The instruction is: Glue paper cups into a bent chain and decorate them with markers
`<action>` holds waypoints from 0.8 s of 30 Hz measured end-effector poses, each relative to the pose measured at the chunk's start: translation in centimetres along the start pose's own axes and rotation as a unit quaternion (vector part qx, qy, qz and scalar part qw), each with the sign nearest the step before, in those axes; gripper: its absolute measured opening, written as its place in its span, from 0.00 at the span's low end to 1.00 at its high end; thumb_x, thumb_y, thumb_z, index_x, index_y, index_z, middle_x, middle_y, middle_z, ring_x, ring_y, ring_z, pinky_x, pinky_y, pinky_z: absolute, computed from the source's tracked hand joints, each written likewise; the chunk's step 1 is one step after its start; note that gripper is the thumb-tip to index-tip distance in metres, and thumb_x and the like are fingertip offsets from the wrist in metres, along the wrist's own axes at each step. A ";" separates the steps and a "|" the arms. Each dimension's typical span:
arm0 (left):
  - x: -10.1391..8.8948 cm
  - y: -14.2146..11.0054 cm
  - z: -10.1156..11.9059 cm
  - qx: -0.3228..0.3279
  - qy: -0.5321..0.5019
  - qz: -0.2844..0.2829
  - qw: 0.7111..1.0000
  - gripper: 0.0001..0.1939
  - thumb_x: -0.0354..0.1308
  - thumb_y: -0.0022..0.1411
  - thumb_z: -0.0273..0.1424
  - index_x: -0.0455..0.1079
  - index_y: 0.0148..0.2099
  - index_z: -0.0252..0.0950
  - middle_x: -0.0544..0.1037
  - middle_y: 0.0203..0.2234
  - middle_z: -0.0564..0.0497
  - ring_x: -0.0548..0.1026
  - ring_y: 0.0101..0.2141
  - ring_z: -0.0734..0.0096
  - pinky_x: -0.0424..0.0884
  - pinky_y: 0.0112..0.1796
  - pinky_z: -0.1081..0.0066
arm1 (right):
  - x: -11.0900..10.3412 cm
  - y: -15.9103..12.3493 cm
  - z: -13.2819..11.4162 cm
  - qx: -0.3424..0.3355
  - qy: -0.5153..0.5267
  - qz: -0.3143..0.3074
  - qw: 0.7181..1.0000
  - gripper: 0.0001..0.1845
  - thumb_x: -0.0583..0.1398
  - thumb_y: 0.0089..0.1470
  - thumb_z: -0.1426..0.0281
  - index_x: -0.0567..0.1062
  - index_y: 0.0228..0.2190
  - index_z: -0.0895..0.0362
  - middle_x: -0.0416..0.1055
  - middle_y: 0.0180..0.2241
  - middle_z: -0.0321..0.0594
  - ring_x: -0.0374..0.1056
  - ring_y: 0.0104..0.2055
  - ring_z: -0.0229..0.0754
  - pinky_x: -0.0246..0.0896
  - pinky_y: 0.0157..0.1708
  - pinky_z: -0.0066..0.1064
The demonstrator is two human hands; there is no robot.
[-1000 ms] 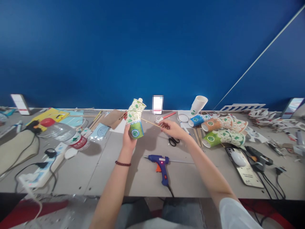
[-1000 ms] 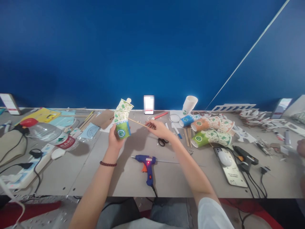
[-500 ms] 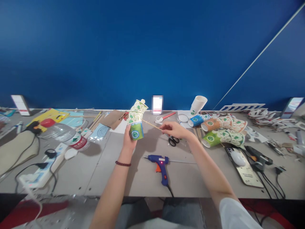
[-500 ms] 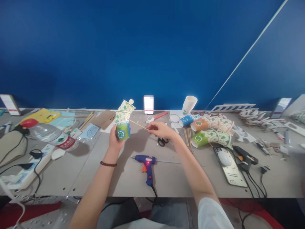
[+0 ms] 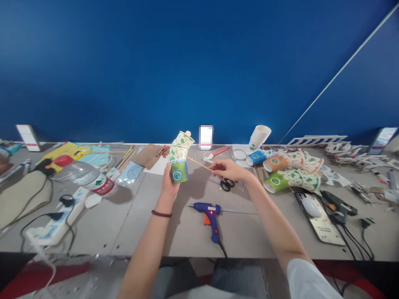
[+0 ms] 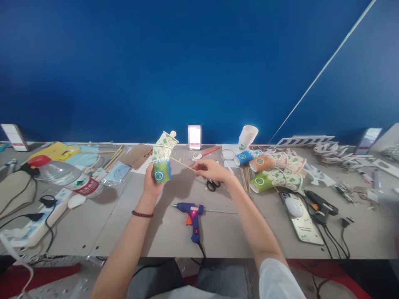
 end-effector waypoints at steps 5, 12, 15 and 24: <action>-0.3 0.2 -0.1 0.015 0.013 -0.020 1.000 0.23 0.62 0.54 0.43 0.70 0.51 0.40 0.76 0.47 0.48 0.74 0.46 0.62 0.72 0.45 0.66 | -0.1 0.3 0.6 0.006 -0.075 0.041 0.996 0.13 0.57 0.52 0.68 0.77 0.40 0.55 0.76 0.29 0.37 0.68 0.25 0.37 0.61 0.26 0.27; 0.8 -0.1 -0.3 0.023 0.050 -0.072 0.996 0.26 0.63 0.54 0.42 0.67 0.54 0.40 0.72 0.54 0.46 0.71 0.51 0.60 0.70 0.45 0.66 | -0.4 -1.1 0.8 0.036 -0.137 0.139 0.980 0.12 0.55 0.55 0.68 0.78 0.36 0.55 0.78 0.29 0.38 0.70 0.24 0.39 0.63 0.30 0.31; 1.0 -0.2 -0.6 0.007 0.077 -0.080 0.994 0.27 0.62 0.55 0.42 0.65 0.56 0.43 0.71 0.55 0.46 0.73 0.49 0.62 0.71 0.43 0.67 | -0.4 -3.0 2.1 0.073 -0.115 0.189 0.972 0.12 0.55 0.55 0.67 0.77 0.37 0.55 0.78 0.30 0.39 0.71 0.24 0.40 0.64 0.26 0.30; 0.0 0.4 -0.6 -0.002 0.083 -0.040 0.996 0.26 0.58 0.53 0.43 0.66 0.53 0.41 0.72 0.50 0.43 0.75 0.47 0.57 0.68 0.48 0.59 | -3.6 -14.9 7.3 0.142 -0.057 0.431 0.889 0.22 0.57 0.51 0.55 0.76 0.39 0.58 0.79 0.33 0.47 0.71 0.23 0.43 0.63 0.18 0.32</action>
Point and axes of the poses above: each hand's wrist, its own y-axis towards the middle knuckle, its own x-axis out of the palm, z = x × y, the point moved 4 cm from there along y, towards the middle knuckle
